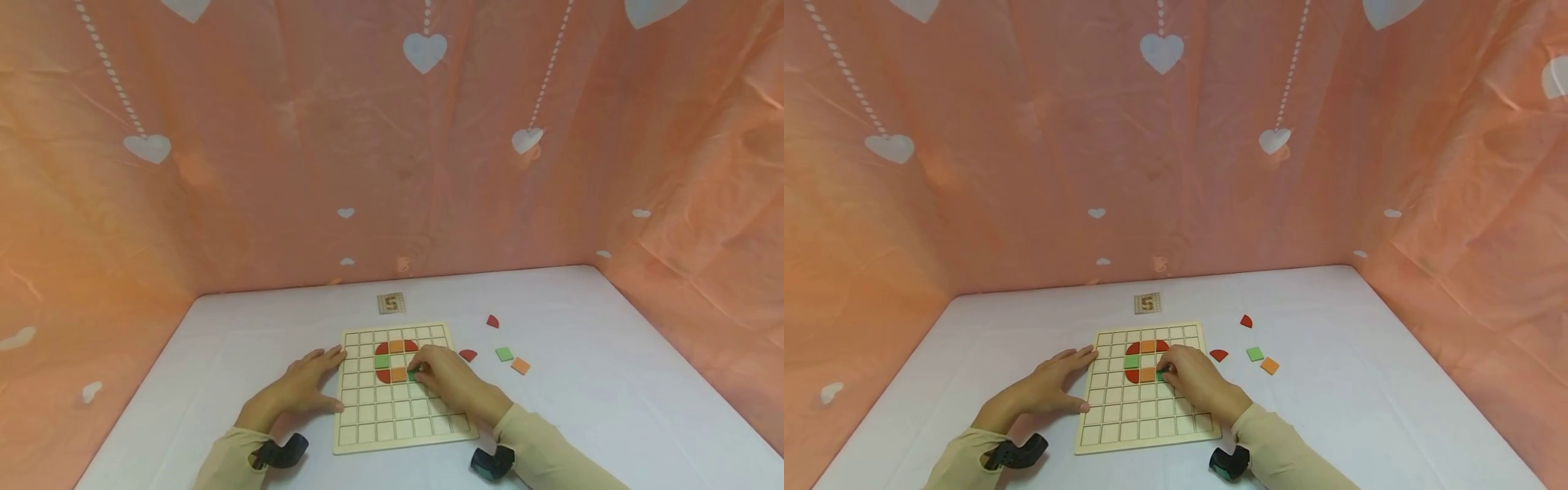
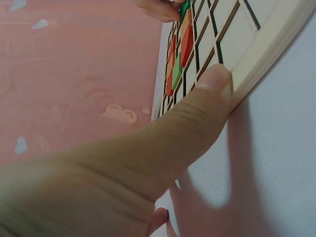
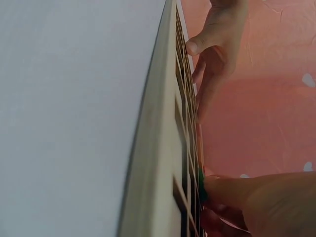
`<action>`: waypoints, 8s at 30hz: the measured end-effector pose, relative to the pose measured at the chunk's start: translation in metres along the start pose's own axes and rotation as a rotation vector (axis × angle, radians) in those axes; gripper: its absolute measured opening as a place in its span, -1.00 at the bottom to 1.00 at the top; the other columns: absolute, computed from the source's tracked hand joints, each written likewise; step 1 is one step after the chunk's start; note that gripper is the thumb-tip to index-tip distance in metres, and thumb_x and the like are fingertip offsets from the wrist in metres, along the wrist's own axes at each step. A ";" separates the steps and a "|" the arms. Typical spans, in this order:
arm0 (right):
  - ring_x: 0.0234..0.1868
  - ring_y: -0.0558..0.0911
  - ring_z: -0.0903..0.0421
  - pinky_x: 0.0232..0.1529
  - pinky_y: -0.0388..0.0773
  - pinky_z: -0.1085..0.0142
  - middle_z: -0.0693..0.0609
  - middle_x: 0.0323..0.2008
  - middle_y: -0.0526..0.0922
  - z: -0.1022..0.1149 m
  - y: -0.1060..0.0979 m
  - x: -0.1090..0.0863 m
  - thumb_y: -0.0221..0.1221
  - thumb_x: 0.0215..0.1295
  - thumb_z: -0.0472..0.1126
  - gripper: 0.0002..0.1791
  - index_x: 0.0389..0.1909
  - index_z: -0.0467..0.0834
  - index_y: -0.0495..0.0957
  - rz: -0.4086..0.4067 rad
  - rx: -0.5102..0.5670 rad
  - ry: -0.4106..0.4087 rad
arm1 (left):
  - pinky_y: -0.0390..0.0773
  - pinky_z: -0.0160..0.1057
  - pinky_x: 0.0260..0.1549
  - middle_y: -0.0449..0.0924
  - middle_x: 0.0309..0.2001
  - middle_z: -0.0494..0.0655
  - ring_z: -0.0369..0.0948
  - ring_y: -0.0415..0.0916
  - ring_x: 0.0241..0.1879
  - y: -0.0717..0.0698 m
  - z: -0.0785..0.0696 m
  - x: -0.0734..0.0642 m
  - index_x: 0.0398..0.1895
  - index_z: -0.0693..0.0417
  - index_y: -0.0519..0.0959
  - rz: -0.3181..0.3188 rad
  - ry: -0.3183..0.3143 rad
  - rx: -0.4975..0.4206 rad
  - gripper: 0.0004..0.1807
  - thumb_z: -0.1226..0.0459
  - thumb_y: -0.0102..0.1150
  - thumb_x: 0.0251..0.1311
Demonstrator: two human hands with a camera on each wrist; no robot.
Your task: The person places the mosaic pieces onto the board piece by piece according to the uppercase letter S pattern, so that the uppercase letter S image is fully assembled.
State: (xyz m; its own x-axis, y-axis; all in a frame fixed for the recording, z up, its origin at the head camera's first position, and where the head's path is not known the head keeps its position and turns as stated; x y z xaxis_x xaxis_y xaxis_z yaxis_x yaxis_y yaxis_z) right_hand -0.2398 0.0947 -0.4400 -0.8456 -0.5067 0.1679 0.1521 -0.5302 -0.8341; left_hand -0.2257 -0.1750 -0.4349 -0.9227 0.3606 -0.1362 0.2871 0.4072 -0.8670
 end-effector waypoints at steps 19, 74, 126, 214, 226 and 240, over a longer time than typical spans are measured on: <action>-0.24 0.49 0.23 -0.19 0.51 0.39 0.07 -0.10 0.73 -0.004 -0.008 0.000 0.32 0.30 -0.28 -0.79 -0.05 -0.13 0.72 0.116 0.072 0.023 | 0.00 0.44 0.46 0.16 0.58 0.10 0.29 0.00 0.56 -0.001 -0.004 -0.001 0.52 0.07 0.28 0.005 -0.026 -0.008 0.09 0.01 0.58 -0.14; -0.11 0.62 0.02 -0.06 0.64 0.18 -0.24 0.04 0.70 -0.070 -0.101 -0.006 0.28 0.35 -0.21 -0.62 0.12 -0.30 0.62 -0.024 0.092 0.201 | -0.03 0.45 0.47 0.15 0.58 0.10 0.30 -0.01 0.56 0.002 0.002 -0.001 0.52 0.08 0.27 0.002 -0.025 -0.029 0.10 -0.02 0.57 -0.13; -0.15 0.52 0.01 -0.13 0.62 0.26 -0.06 -0.20 0.59 -0.102 -0.099 -0.019 0.34 0.24 -0.32 -0.84 -0.21 -0.17 0.57 0.153 0.053 0.373 | -0.03 0.47 0.45 0.16 0.57 0.15 0.34 0.00 0.54 0.000 -0.001 -0.001 0.52 0.11 0.28 -0.005 -0.001 -0.031 0.10 0.00 0.58 -0.14; -0.39 0.38 0.34 -0.33 0.45 0.45 0.17 -0.35 0.62 0.009 -0.004 -0.009 0.44 0.16 -0.12 -0.80 -0.24 -0.08 0.70 0.066 -0.194 -0.146 | -0.03 0.46 0.46 0.16 0.57 0.13 0.31 0.00 0.55 0.001 0.001 0.001 0.51 0.12 0.28 -0.002 -0.002 -0.027 0.09 0.01 0.59 -0.14; -0.41 0.36 0.34 -0.37 0.37 0.47 0.21 -0.42 0.53 0.010 -0.004 -0.010 0.44 0.17 -0.10 -0.80 -0.24 -0.08 0.69 0.080 -0.160 -0.118 | -0.02 0.47 0.45 0.17 0.58 0.11 0.31 0.00 0.55 0.000 0.000 0.000 0.52 0.07 0.28 0.002 -0.028 -0.026 0.10 -0.01 0.59 -0.15; -0.39 0.46 0.38 -0.30 0.49 0.47 0.24 -0.43 0.64 0.012 -0.004 -0.009 0.42 0.19 -0.14 -0.86 -0.27 -0.05 0.70 0.113 -0.089 -0.103 | 0.00 0.45 0.45 0.17 0.58 0.08 0.28 0.02 0.55 0.001 0.000 -0.001 0.52 0.04 0.29 -0.003 -0.039 -0.012 0.11 -0.04 0.58 -0.17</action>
State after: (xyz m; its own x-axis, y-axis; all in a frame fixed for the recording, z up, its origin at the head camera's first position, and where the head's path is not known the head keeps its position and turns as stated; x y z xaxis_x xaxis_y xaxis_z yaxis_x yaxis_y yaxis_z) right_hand -0.2266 0.0935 -0.4323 -0.7680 -0.6292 0.1193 0.1935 -0.4056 -0.8933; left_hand -0.2249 -0.1748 -0.4358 -0.9328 0.3264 -0.1526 0.2872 0.4180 -0.8618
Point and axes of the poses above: each hand's wrist, its own x-axis towards the middle knuckle, its own y-axis out of the palm, z = x × y, the point moved 3 cm from there along x, towards the middle knuckle
